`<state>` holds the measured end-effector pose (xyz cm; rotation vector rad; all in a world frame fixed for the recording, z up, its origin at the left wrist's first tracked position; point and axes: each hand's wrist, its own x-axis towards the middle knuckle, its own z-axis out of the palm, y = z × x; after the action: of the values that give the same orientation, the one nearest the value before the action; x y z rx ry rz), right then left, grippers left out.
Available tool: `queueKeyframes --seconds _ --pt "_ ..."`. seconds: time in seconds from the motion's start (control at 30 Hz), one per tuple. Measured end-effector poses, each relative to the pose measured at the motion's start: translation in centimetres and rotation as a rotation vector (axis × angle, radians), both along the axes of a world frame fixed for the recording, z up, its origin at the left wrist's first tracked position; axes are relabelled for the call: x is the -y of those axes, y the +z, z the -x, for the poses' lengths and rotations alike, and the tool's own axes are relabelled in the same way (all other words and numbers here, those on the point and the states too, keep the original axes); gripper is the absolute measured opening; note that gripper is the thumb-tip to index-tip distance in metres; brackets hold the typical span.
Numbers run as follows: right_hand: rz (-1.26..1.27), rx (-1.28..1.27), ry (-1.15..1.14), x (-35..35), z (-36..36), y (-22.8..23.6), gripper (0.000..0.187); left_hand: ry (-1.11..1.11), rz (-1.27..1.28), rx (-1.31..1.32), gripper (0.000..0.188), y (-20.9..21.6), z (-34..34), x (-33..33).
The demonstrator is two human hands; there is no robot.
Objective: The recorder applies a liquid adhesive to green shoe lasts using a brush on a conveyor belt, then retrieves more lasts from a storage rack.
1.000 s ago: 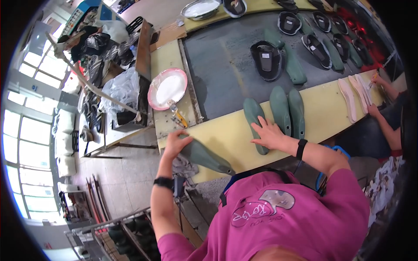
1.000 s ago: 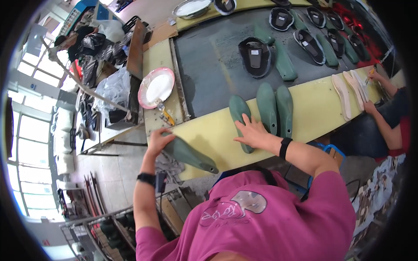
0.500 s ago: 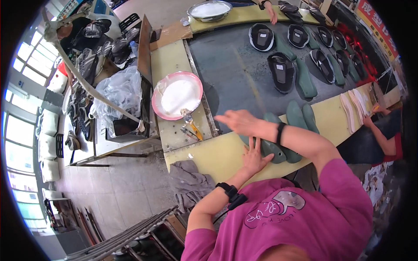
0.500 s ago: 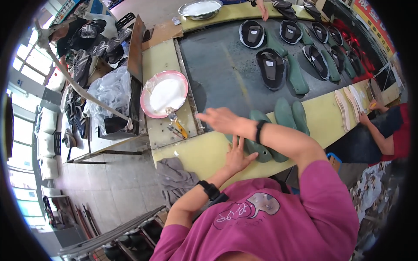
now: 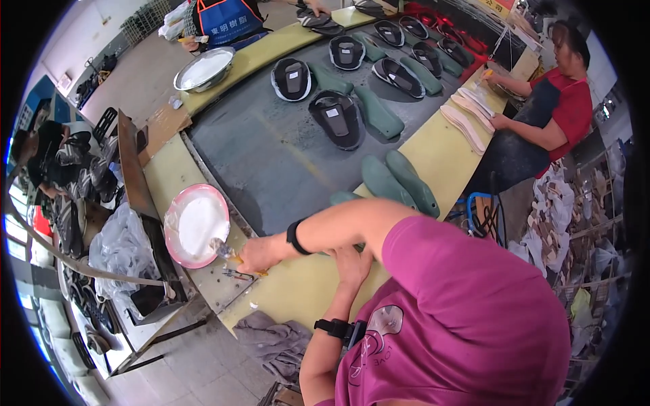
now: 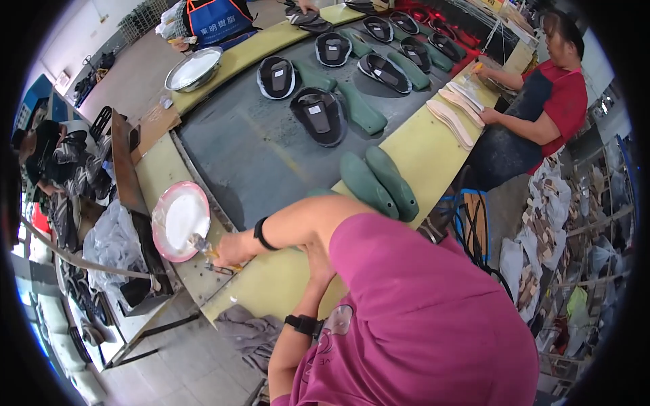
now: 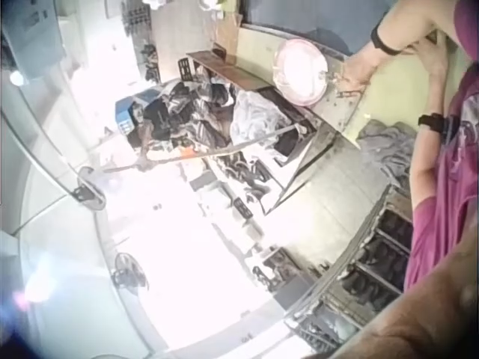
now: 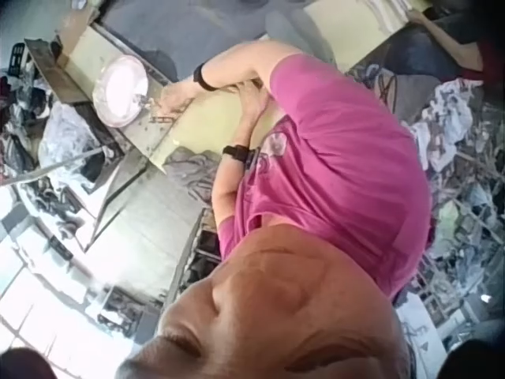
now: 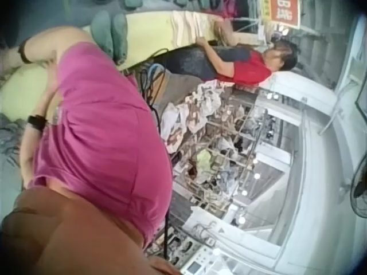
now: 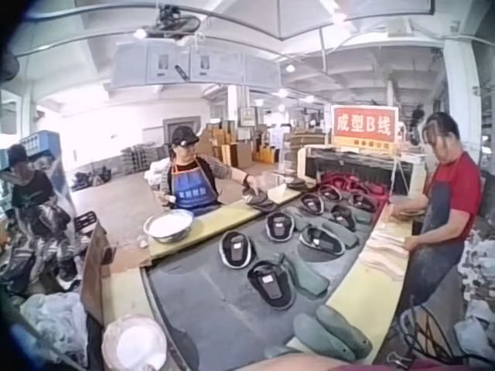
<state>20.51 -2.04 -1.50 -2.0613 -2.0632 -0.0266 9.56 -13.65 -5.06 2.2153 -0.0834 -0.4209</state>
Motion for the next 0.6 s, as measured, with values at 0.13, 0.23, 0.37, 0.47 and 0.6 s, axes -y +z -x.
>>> queueKeyframes --seconds 0.13,0.23,0.37,0.47,0.6 --pt "-0.269 -0.016 0.11 9.1 -2.6 3.1 0.014 0.305 -0.119 0.269 0.081 1.1 -0.1 2.0" --pt "-0.285 -0.08 0.055 18.5 -4.1 4.8 0.018 0.484 0.145 0.294 0.082 -0.1 0.8 1.0" --pt "-0.35 -0.108 -0.169 31.5 -5.3 5.5 0.025 0.488 0.534 0.044 0.079 0.4 2.0 -1.6" --pt "-0.457 -0.198 -0.291 36.7 -5.5 4.3 0.02 0.554 0.766 -0.202 0.07 3.1 2.8 -4.8" --pt "-0.345 -0.263 -0.148 38.5 -4.0 2.4 0.017 0.656 0.659 -0.073 0.061 0.8 4.5 -7.5"
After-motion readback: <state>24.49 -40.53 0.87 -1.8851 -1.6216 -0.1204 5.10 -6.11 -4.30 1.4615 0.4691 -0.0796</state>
